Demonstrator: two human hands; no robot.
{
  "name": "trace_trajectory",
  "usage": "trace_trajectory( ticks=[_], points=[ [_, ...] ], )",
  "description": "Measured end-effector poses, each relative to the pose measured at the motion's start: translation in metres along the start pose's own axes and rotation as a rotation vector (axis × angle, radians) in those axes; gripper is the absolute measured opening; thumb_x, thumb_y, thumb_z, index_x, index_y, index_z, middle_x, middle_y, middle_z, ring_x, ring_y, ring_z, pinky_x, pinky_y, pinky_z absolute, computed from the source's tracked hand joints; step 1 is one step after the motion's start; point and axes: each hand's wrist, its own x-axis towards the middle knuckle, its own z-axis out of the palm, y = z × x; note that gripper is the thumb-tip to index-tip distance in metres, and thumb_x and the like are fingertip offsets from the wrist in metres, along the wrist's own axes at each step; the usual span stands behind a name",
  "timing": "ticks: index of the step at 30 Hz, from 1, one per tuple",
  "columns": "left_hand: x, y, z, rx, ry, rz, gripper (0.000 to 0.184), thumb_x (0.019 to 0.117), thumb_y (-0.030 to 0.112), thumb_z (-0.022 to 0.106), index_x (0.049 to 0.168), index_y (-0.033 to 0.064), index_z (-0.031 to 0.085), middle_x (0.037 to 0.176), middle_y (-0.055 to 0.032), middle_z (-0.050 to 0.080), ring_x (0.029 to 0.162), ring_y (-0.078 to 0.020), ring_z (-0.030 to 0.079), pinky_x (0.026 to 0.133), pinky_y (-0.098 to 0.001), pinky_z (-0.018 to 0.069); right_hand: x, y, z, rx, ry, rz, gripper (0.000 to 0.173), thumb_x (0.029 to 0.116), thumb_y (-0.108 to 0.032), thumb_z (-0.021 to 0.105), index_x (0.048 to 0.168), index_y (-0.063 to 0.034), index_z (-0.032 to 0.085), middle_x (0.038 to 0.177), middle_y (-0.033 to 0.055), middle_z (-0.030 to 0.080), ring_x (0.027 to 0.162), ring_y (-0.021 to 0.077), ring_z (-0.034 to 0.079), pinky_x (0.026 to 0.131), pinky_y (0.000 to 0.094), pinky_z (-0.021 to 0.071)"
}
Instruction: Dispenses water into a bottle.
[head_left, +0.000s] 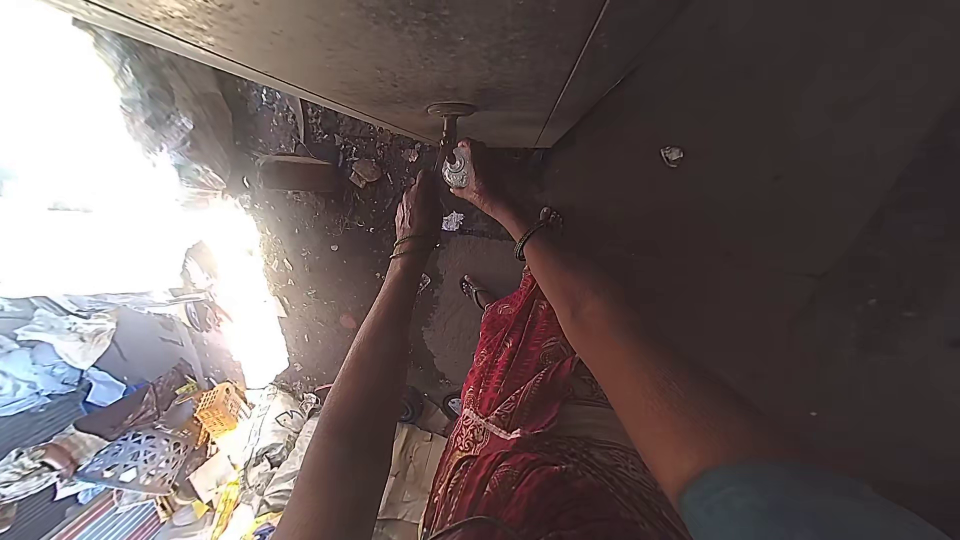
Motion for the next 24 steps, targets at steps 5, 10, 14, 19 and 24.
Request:
trace_trajectory(
  ticks=[5,10,14,19,24],
  points=[
    [-0.002,0.001,-0.002,-0.012,-0.001,0.006,0.036,0.1117,0.030,0.040,0.131,0.0063,0.059,0.100,-0.0155,0.071,0.099,-0.0336,0.069,0.092,-0.0564,0.0514,-0.001,0.001,0.002,0.024,0.014,0.004,0.088,0.0674,-0.014,0.091,0.142,0.0058,0.047,0.135,0.0288,0.057,0.128,0.0419,0.056,0.108,0.0494,0.0459],
    [-0.002,0.001,-0.003,-0.019,-0.007,0.005,0.036,0.1121,0.029,0.037,0.129,0.0065,0.060,0.098,-0.0146,0.071,0.098,-0.0326,0.069,0.091,-0.0555,0.0519,0.000,0.002,0.002,0.013,0.012,-0.003,0.089,0.0675,-0.015,0.090,0.142,0.0059,0.047,0.134,0.0286,0.057,0.127,0.0423,0.056,0.107,0.0520,0.0463],
    [0.000,-0.001,-0.002,-0.011,-0.014,0.013,0.035,0.1118,0.029,0.039,0.131,0.0067,0.058,0.096,-0.0145,0.071,0.094,-0.0323,0.070,0.089,-0.0549,0.0532,0.001,0.002,0.004,-0.013,0.031,-0.015,0.084,0.0669,-0.015,0.090,0.138,0.0070,0.050,0.132,0.0280,0.059,0.125,0.0413,0.058,0.105,0.0505,0.0475],
    [-0.001,-0.002,-0.002,-0.004,-0.019,0.019,0.036,0.1118,0.030,0.039,0.130,0.0063,0.058,0.095,-0.0142,0.071,0.094,-0.0320,0.070,0.089,-0.0550,0.0531,0.000,-0.004,0.000,0.000,0.001,0.010,0.087,0.0674,-0.014,0.091,0.141,0.0076,0.048,0.134,0.0291,0.057,0.128,0.0422,0.055,0.108,0.0500,0.0456],
    [-0.002,0.001,-0.003,-0.003,-0.020,0.002,0.036,0.1118,0.030,0.039,0.132,0.0072,0.058,0.097,-0.0150,0.071,0.095,-0.0323,0.070,0.090,-0.0551,0.0528,-0.002,-0.008,-0.005,0.006,-0.007,0.005,0.087,0.0680,-0.012,0.090,0.141,0.0081,0.047,0.134,0.0299,0.057,0.128,0.0431,0.056,0.109,0.0503,0.0449]
  ],
)
